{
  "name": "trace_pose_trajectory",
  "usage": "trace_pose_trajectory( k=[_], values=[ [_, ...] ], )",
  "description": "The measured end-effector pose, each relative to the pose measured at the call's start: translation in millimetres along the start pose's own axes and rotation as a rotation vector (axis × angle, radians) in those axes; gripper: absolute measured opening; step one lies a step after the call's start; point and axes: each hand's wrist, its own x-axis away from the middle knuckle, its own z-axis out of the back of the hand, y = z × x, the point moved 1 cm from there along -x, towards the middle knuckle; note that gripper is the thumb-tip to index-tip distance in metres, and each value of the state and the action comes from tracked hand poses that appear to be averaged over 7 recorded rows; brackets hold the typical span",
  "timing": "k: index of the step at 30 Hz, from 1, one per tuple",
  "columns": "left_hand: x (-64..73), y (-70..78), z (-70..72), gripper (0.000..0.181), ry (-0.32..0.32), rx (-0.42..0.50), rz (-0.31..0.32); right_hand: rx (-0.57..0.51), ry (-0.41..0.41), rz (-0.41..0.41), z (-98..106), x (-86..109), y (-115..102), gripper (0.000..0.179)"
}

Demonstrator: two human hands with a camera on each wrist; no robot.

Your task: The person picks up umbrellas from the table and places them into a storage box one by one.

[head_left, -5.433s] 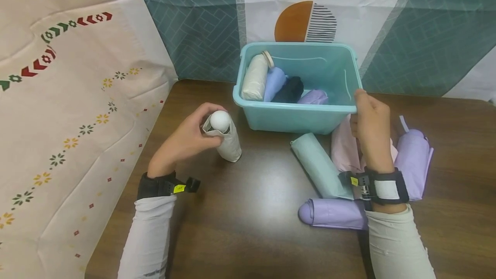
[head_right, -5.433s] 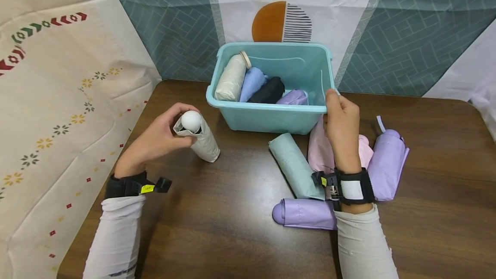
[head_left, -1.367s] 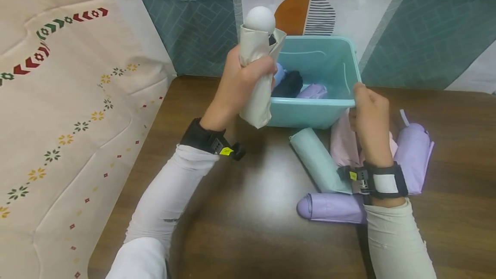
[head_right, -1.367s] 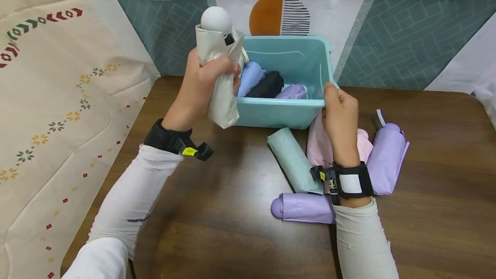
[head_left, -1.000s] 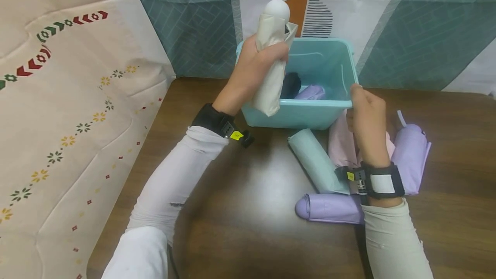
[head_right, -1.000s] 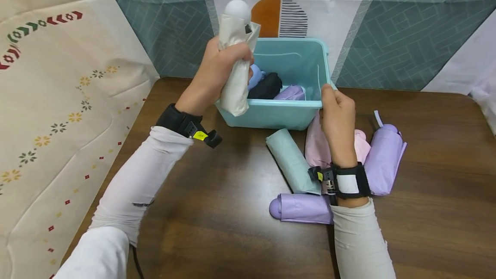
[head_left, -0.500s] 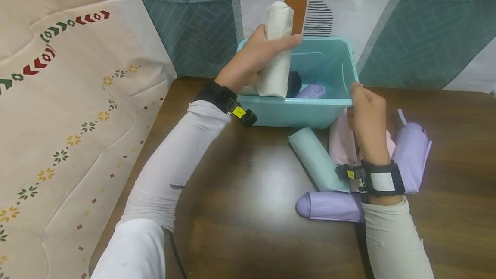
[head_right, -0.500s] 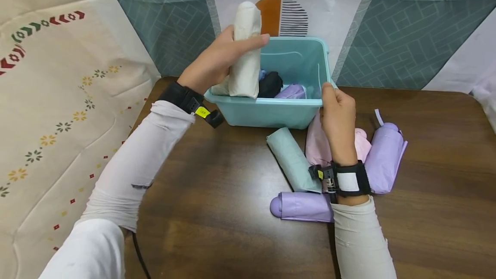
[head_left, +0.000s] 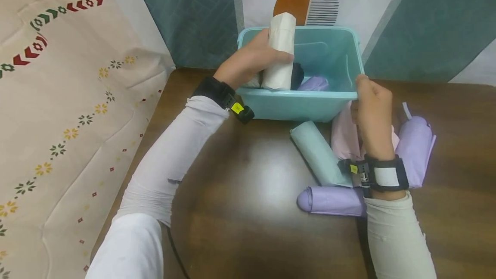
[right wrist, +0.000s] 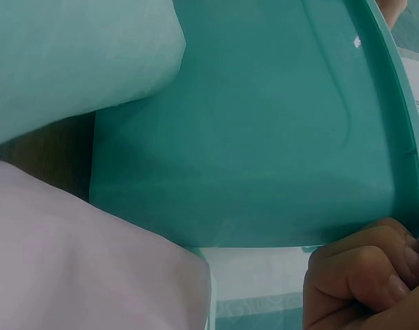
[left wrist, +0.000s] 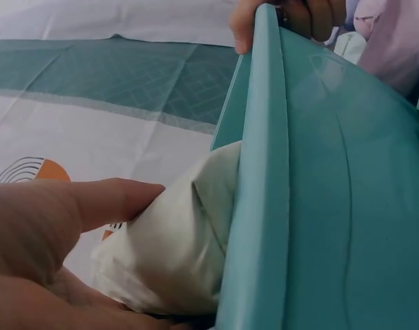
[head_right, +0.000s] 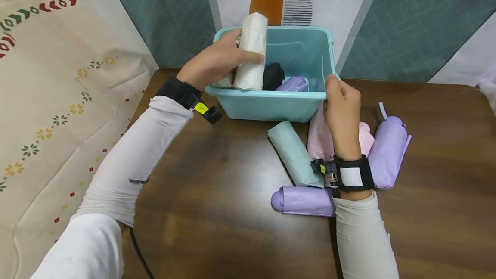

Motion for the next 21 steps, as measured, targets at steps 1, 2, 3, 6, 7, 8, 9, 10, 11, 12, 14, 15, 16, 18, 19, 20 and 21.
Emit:
trace_pose_trajectory(
  k=[1,2,3,6,7,8,9,10,11,12,14,15,16,18,19,20,21],
  values=[
    [-1.9,0.1,0.0,0.070,-0.001,-0.022,0.002,0.002,0.000,0.000,0,-0.3,-1,0.051],
    [-3.7,0.0,0.1,0.070,0.000,-0.044,0.007,0.005,0.001,-0.001,0,-0.6,-1,0.050],
    [-5.5,-0.3,0.1,0.070,0.002,-0.065,0.016,0.005,0.003,-0.002,0,-0.8,-1,0.050],
    [-9.9,-4.1,-0.7,0.068,-0.006,-0.099,0.044,0.015,0.011,-0.013,0,0.0,0,0.049],
    [-10.5,-3.9,-0.4,0.068,-0.008,-0.116,0.048,0.018,0.013,-0.013,0,0.0,-1,0.050],
    [-10.9,-4.2,0.0,0.069,-0.009,-0.129,0.051,0.017,0.013,-0.012,0,0.2,-1,0.050],
    [-11.2,-4.6,0.7,0.070,-0.010,-0.138,0.065,0.013,0.012,-0.012,0,0.5,-1,0.051],
    [-11.4,-4.9,1.5,0.072,-0.010,-0.158,0.081,0.011,0.010,-0.012,0,0.8,-1,0.051],
    [-11.4,-5.1,2.4,0.075,-0.012,-0.167,0.097,0.009,0.008,-0.012,0,1.2,-1,0.051],
    [-11.7,-5.3,3.4,0.080,-0.014,-0.178,0.118,-0.002,0.006,-0.011,-1,1.4,-1,0.051],
    [-12.3,-4.9,4.9,0.088,-0.016,-0.236,0.161,-0.007,0.002,-0.011,-1,1.6,-1,0.051],
    [-12.5,-4.7,5.4,0.091,-0.019,-0.250,0.176,-0.012,0.000,-0.010,-1,1.6,0,0.051],
    [-12.6,-4.4,5.7,0.091,-0.020,-0.284,0.179,-0.013,0.000,-0.008,-1,1.6,0,0.051],
    [-13.1,-4.0,5.4,0.091,-0.034,-0.314,0.180,-0.008,0.000,-0.005,0,1.6,0,0.051],
    [-13.0,-3.8,5.1,0.089,-0.039,-0.326,0.175,0.001,0.000,-0.003,0,1.5,0,0.051],
    [-12.9,-3.8,4.9,0.087,-0.043,-0.322,0.169,0.005,0.000,0.001,0,1.4,0,0.051],
    [-13.0,-3.7,4.5,0.085,-0.048,-0.311,0.162,0.006,0.001,0.005,0,1.1,0,0.051]
  ],
)
